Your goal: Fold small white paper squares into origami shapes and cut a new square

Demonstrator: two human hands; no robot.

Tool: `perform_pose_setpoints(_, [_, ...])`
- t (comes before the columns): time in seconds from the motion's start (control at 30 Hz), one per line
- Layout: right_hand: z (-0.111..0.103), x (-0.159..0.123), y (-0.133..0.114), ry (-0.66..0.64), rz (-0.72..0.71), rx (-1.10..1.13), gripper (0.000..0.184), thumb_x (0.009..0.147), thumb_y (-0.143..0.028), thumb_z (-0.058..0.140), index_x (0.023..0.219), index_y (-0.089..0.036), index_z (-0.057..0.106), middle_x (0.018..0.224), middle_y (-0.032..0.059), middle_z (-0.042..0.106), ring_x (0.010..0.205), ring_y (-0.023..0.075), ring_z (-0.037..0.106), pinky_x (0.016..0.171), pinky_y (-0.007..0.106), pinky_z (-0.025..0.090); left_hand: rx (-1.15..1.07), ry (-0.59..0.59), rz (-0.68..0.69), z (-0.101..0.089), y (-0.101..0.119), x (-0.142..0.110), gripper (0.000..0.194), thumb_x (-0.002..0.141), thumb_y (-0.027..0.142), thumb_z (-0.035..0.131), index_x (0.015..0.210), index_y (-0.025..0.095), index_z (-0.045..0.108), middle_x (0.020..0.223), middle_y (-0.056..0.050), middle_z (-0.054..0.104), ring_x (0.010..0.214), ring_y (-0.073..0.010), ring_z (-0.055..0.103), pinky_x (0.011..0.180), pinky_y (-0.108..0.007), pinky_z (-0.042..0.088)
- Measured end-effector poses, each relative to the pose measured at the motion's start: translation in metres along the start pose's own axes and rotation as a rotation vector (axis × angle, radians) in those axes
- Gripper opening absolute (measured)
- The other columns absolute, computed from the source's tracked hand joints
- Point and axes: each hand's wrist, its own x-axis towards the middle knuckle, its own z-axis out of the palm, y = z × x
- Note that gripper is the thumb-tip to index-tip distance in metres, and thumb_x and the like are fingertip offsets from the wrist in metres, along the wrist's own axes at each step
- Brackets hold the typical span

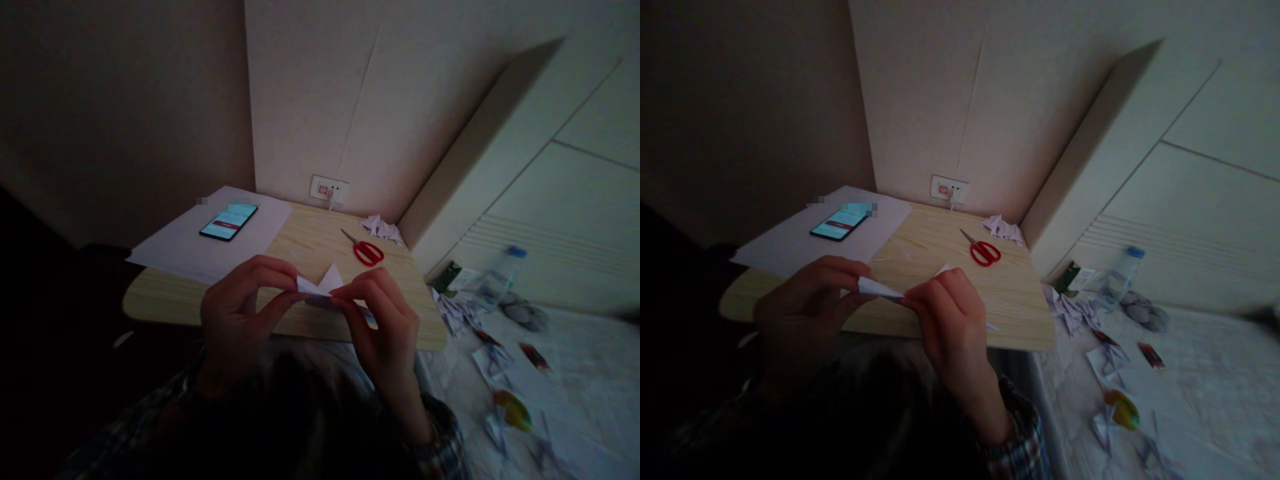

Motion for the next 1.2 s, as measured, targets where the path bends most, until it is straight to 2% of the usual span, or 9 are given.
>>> perform_pose_setpoints(0.2, [-0.001, -0.001, 0.000, -0.010, 0.010, -0.006, 0.018, 0.090, -0.006, 0.062, 0.082, -0.022, 0.060, 0.076, -0.0001, 0.057, 0.072, 0.0161, 0.055, 0.062, 0.029, 0.045, -0.007, -0.032, -0.036, 0.000, 0.001, -0.001, 0.019, 0.076, 0.005, 0.076, 0.076, 0.022, 0.068, 0.083, 0.003, 0.070, 0.078, -0.0126, 0.066, 0.072, -0.023, 0.053])
perform_pose_setpoints(0.43, [0.000, -0.001, 0.001, -0.025, -0.021, -0.019, 0.017, 0.088, -0.004, 0.062, 0.084, -0.020, 0.061, 0.075, 0.0002, 0.057, 0.069, 0.0144, 0.056, 0.057, 0.025, 0.045, -0.011, -0.081, -0.079, -0.004, 0.002, 0.000, 0.024, 0.078, 0.000, 0.071, 0.077, 0.023, 0.066, 0.082, 0.005, 0.068, 0.078, -0.0112, 0.064, 0.072, -0.020, 0.051])
perform_pose_setpoints(0.53, [0.001, -0.001, 0.002, -0.031, -0.024, -0.020, 0.016, 0.088, -0.005, 0.062, 0.083, -0.020, 0.061, 0.073, 0.0004, 0.057, 0.067, 0.0148, 0.056, 0.056, 0.025, 0.045, -0.042, -0.097, -0.133, -0.004, 0.002, -0.001, 0.026, 0.079, -0.001, 0.070, 0.080, 0.024, 0.065, 0.085, 0.006, 0.067, 0.083, -0.0094, 0.063, 0.077, -0.017, 0.050])
perform_pose_setpoints(0.73, [0.000, -0.002, 0.003, -0.038, -0.015, -0.028, 0.016, 0.088, -0.005, 0.062, 0.084, -0.020, 0.062, 0.074, 0.0009, 0.057, 0.069, 0.0158, 0.057, 0.058, 0.027, 0.045, -0.214, -0.050, -0.310, 0.003, 0.005, 0.000, 0.034, 0.075, -0.002, 0.071, 0.085, 0.026, 0.055, 0.092, 0.008, 0.070, 0.088, -0.0098, 0.065, 0.081, -0.018, 0.051])
perform_pose_setpoints(0.97, [0.000, -0.001, 0.003, -0.050, -0.007, -0.027, 0.012, 0.090, -0.010, 0.062, 0.083, -0.020, 0.063, 0.073, 0.0014, 0.058, 0.070, 0.0163, 0.056, 0.059, 0.028, 0.045, -0.234, -0.133, -0.318, 0.005, 0.003, 0.000, 0.040, 0.077, 0.000, 0.072, 0.098, 0.030, 0.056, 0.090, 0.009, 0.069, 0.085, -0.0102, 0.067, 0.080, -0.019, 0.052])
perform_pose_setpoints(1.1, [-0.002, -0.001, 0.003, -0.083, 0.002, -0.031, 0.013, 0.092, -0.012, 0.061, 0.082, -0.020, 0.064, 0.074, 0.0016, 0.058, 0.072, 0.0166, 0.056, 0.061, 0.028, 0.044, -0.071, -0.218, -0.267, 0.003, 0.000, -0.001, 0.030, 0.079, 0.009, 0.076, 0.097, 0.030, 0.064, 0.091, 0.006, 0.067, 0.086, -0.0126, 0.065, 0.080, -0.022, 0.050])
perform_pose_setpoints(1.2, [-0.003, -0.001, 0.004, -0.104, -0.006, -0.045, 0.014, 0.093, -0.013, 0.060, 0.080, -0.019, 0.064, 0.074, 0.0022, 0.057, 0.072, 0.0169, 0.055, 0.061, 0.029, 0.044, -0.027, -0.261, -0.220, 0.001, 0.000, 0.000, 0.023, 0.082, 0.010, 0.073, 0.094, 0.028, 0.065, 0.088, 0.006, 0.068, 0.084, -0.0120, 0.064, 0.078, -0.021, 0.049])
